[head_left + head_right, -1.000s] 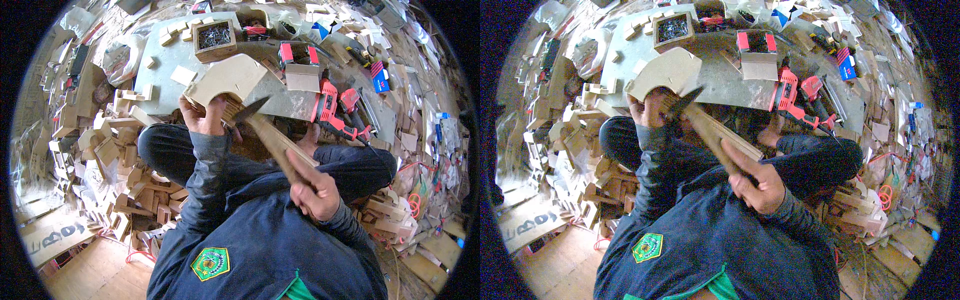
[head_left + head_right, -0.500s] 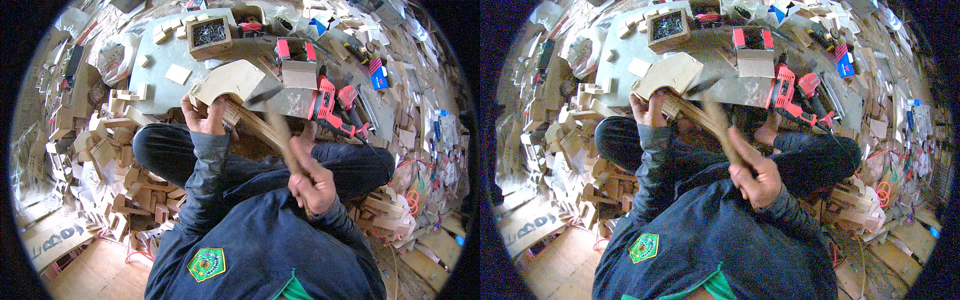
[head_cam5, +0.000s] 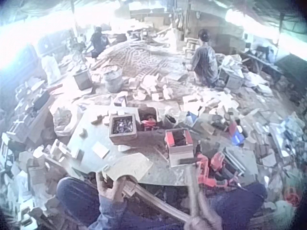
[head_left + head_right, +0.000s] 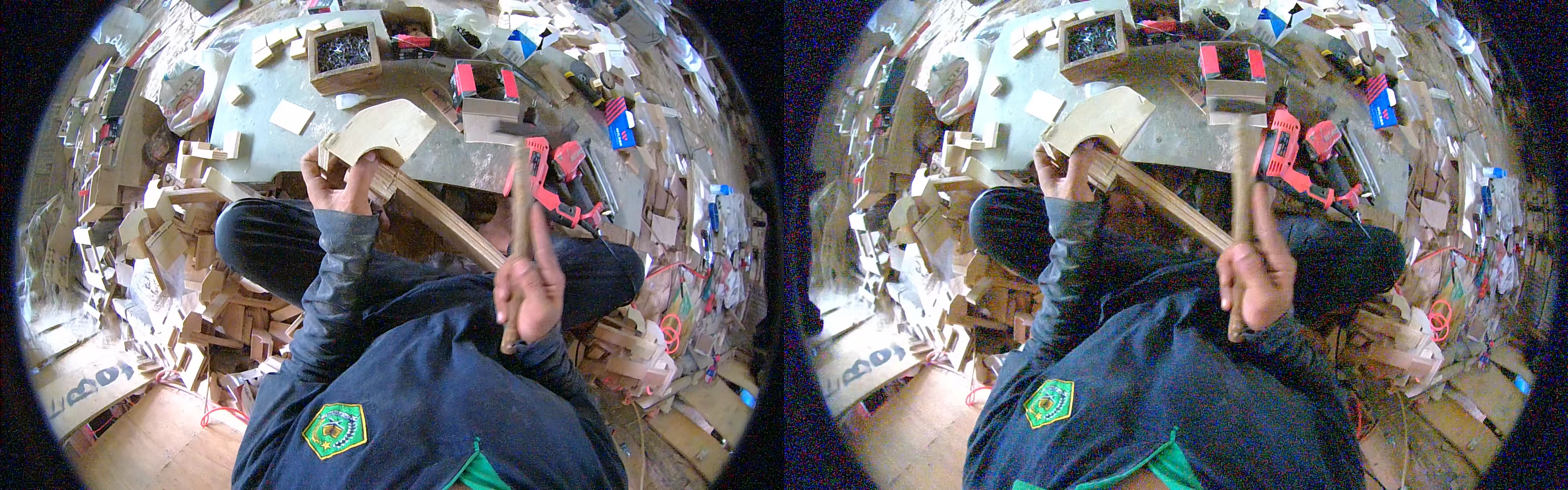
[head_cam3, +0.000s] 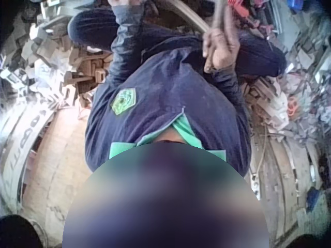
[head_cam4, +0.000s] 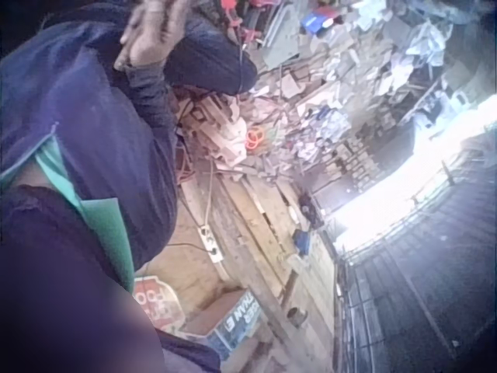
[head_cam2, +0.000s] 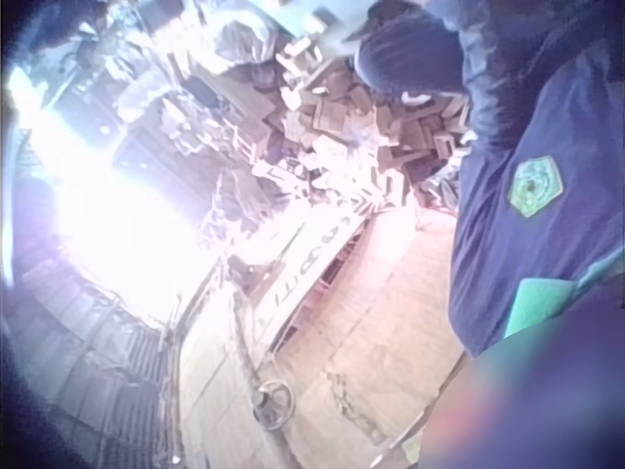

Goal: The person assembles a small wooden axe by joining a curved axe head to a wooden handle. They use a nail gun to fasten the pieces and then repeatedly tap the joint with a hammer to secure the connection.

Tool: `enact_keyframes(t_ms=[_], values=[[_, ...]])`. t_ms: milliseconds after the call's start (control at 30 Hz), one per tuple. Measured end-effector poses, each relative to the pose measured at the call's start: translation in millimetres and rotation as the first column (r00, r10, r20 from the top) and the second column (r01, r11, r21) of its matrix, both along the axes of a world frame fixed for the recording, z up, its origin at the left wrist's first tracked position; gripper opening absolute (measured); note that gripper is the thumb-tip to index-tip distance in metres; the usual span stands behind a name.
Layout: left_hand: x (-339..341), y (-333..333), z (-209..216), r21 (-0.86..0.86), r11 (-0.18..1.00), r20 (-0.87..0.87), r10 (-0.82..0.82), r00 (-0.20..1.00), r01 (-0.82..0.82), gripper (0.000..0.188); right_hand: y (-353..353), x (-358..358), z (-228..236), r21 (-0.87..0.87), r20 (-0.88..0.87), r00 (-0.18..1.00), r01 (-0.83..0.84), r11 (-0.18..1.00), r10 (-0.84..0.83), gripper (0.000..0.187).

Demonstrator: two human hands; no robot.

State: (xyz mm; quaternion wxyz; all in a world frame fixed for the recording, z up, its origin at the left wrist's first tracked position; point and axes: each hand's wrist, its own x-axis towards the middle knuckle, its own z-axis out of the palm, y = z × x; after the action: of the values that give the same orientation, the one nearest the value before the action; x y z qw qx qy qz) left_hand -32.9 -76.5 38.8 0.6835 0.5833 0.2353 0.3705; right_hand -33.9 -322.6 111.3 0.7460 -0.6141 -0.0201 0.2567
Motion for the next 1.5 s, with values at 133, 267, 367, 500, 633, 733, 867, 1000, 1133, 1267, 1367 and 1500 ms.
enact_keyframes(t_ms=[133, 267, 367, 500, 633, 733, 867, 1000, 1133, 1267, 1367, 1500], values=[[1.2, -1.3, 3.1, -0.06, 0.998, -0.052, -0.027, 0.998, 0.024, 0.045, -2.5, -4.1, -1.5, -0.09, 0.096, 0.903, -0.411, 0.907, 0.419, 0.055], [1.9, -1.1, 1.6, -0.096, 0.994, 0.036, -0.049, 0.998, 0.052, 0.043, -3.2, -9.0, -4.0, -0.074, 0.01, 0.984, -0.179, 0.981, 0.18, 0.057], [3.7, 0.5, -3.5, -0.006, 1.0, -0.025, -0.023, 0.999, 0.022, 0.042, -0.3, -10.5, -6.0, -0.069, -0.072, 0.93, -0.365, 0.928, 0.361, 0.058], [0.8, 1.9, -8.3, -0.149, 0.988, -0.018, -0.044, 0.999, 0.041, 0.041, -1.1, -8.6, -4.1, -0.08, 0.025, 0.978, -0.204, 0.976, 0.207, 0.057], [-1.5, 1.9, -9.2, -0.163, 0.986, -0.06, -0.048, 0.997, 0.037, 0.039, -7.4, -4.0, -0.9, -0.16, -0.108, 0.908, -0.419, 0.894, 0.406, 0.056], [-2.4, 0.8, -9.5, -0.231, 0.972, -0.039, -0.047, 0.998, 0.037, 0.038, -5.7, -6.4, -2.9, -0.062, -0.005, 0.982, -0.186, 0.981, 0.187, 0.058], [-3.9, 0.8, -11.2, -0.302, 0.952, -0.036, -0.073, 0.997, 0.059, 0.038, -3.2, -9.3, -4.0, -0.17, 0.009, 0.969, -0.242, 0.955, 0.247, 0.06], [-4.2, 2.6, -15.5, -0.281, 0.957, -0.044, -0.084, 0.995, 0.068, 0.039, -8.3, -6.0, 0.7, -0.184, -0.103, 0.925, -0.378, 0.907, 0.365, 0.059], [-4.1, 2.1, -22.8, -0.258, 0.965, -0.03, -0.051, 0.998, 0.041, 0.037, -6.8, -7.4, 2.8, -0.111, 0.039, 0.976, -0.207, 0.972, 0.212, 0.061], [-3.3, 4.1, -30.5, -0.278, 0.959, -0.056, -0.07, 0.996, 0.052, 0.036, 0.2, -9.2, 3.4, -0.13, -0.093, 0.963, -0.263, 0.956, 0.253, 0.063], [-2.0, 4.9, -35.8, -0.352, 0.933, -0.02, -0.079, 0.997, 0.067, 0.035, 0.9, -7.6, 6.7, -0.117, -0.1, 0.951, -0.303, 0.946, 0.293, 0.064], [-2.3, 2.9, -43.5, -0.406, 0.913, 0.045, -0.034, 0.998, 0.05, 0.035, 3.1, -8.4, 6.8, -0.151, -0.023, 0.972, -0.233, 0.961, 0.232, 0.064]])
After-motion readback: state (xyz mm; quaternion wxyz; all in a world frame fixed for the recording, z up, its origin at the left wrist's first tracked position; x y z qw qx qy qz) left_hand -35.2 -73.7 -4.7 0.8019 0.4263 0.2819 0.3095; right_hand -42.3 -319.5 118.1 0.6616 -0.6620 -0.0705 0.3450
